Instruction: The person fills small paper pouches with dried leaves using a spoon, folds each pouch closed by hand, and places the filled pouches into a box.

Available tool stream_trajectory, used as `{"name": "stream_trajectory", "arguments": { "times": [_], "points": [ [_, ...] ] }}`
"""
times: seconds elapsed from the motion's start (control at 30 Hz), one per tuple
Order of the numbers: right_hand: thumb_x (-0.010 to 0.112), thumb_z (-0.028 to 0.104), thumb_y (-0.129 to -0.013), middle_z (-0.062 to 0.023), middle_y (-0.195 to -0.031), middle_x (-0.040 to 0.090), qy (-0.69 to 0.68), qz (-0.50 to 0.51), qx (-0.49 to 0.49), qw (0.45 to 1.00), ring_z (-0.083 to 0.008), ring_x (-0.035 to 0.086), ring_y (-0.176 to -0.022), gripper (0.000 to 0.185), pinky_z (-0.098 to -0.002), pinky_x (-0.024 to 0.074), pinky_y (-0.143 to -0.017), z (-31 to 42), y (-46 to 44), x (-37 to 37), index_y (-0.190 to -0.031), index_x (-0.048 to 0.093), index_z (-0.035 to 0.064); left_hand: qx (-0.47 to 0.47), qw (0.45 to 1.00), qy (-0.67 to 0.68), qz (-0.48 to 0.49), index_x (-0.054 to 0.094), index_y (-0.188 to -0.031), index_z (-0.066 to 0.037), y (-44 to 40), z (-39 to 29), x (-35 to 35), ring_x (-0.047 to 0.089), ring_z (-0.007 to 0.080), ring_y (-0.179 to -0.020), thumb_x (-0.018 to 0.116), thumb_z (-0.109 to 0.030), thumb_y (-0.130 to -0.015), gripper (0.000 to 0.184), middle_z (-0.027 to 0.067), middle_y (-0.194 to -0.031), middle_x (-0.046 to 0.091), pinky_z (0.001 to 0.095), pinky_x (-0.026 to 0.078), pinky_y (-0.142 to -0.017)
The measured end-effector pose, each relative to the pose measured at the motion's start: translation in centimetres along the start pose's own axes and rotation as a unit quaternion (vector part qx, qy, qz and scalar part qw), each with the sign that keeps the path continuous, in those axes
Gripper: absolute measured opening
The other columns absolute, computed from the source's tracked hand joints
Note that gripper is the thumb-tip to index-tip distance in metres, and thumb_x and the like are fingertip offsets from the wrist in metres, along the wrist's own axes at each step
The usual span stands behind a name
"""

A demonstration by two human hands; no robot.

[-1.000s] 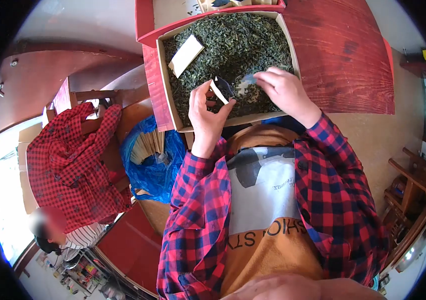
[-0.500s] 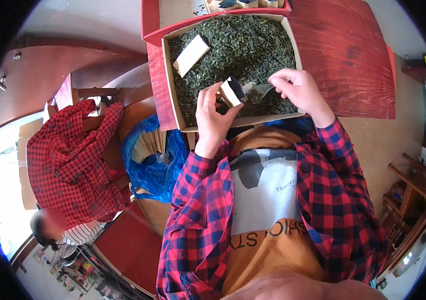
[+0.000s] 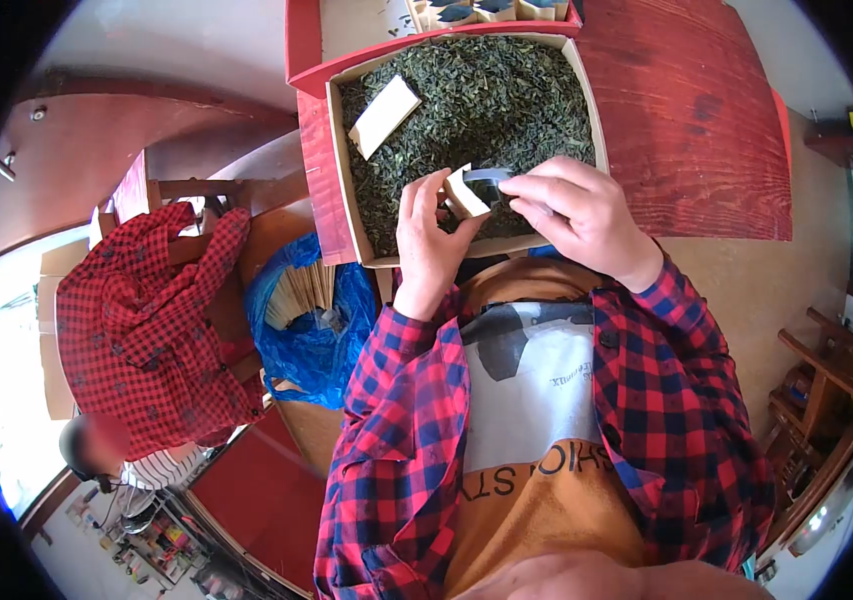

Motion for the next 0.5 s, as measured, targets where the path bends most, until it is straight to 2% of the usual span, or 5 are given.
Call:
{"name": "stream_trajectory", "arguments": {
  "times": [0.07, 0.17, 0.23, 0.4, 0.5],
  "points": [
    [0.078, -0.002, -0.089, -0.0102, -0.096, 0.070, -0.022, -0.008, -0.028, 0.999, -0.0199, 0.069, -0.079, 0.024, -0.0305, 0.0552, -0.065, 0.2, -0.1, -0.3, -0.112, 0.076, 0.0035, 0.008, 1.000, 0.014, -0.011, 0.061, -0.134, -0.005, 0.0, 0.2, 0.0, 0.067, 0.0255, -0.100, 0.092, -0.008, -0.071, 0.070, 0.0134, -0.123, 0.063, 0.0340, 0.059, -0.079],
    [0.074, 0.001, -0.094, -0.0099, -0.096, 0.070, 0.000, -0.054, 0.032, 0.998, -0.0163, 0.068, -0.080, 0.020, -0.0298, 0.0541, -0.068, -0.5, -0.1, -1.6, -0.113, 0.075, 0.0024, 0.002, 0.999, 0.043, -0.015, 0.061, -0.134, -0.005, 0.0, -0.2, -0.4, 0.069, 0.0243, -0.096, 0.090, -0.006, -0.071, 0.070, 0.0134, -0.124, 0.063, 0.0338, 0.059, -0.079],
    [0.072, 0.001, -0.096, -0.0097, -0.094, 0.069, -0.007, -0.041, 0.118, 0.992, -0.0164, 0.067, -0.080, 0.019, -0.0291, 0.0530, -0.068, -1.8, 0.1, -1.5, -0.114, 0.074, 0.0020, 0.007, 0.999, 0.037, -0.017, 0.061, -0.135, -0.004, -0.1, -0.2, -0.4, 0.069, 0.0241, -0.096, 0.091, -0.006, -0.071, 0.070, 0.0135, -0.124, 0.063, 0.0338, 0.059, -0.079],
    [0.070, 0.006, -0.094, -0.0155, -0.094, 0.069, 0.093, 0.088, 0.124, 0.984, -0.0350, 0.069, -0.084, 0.015, -0.0414, 0.0549, -0.074, -5.8, 2.8, 1.7, -0.108, 0.074, 0.0018, 0.008, 0.999, 0.032, -0.022, 0.063, -0.134, -0.003, -0.1, -0.1, -0.4, 0.066, 0.0225, -0.099, 0.092, -0.009, -0.073, 0.068, 0.0117, -0.116, 0.063, 0.0325, 0.061, -0.079],
    [0.070, 0.006, -0.094, -0.0153, -0.094, 0.070, 0.008, 0.125, 0.145, 0.981, -0.0346, 0.070, -0.087, 0.014, -0.0410, 0.0554, -0.076, -6.5, 3.6, 3.5, -0.107, 0.074, 0.0017, 0.006, 0.999, 0.033, -0.019, 0.062, -0.134, -0.003, -0.1, -0.3, -0.5, 0.065, 0.0228, -0.100, 0.092, -0.010, -0.073, 0.068, 0.0116, -0.117, 0.064, 0.0329, 0.060, -0.080]
  ]
}}
Point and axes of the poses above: each hand's wrist, its own y-axis away from the middle knuckle, its own x-axis out of the palm, z = x × y, the point moved 3 cm from there along -y, towards the middle knuckle
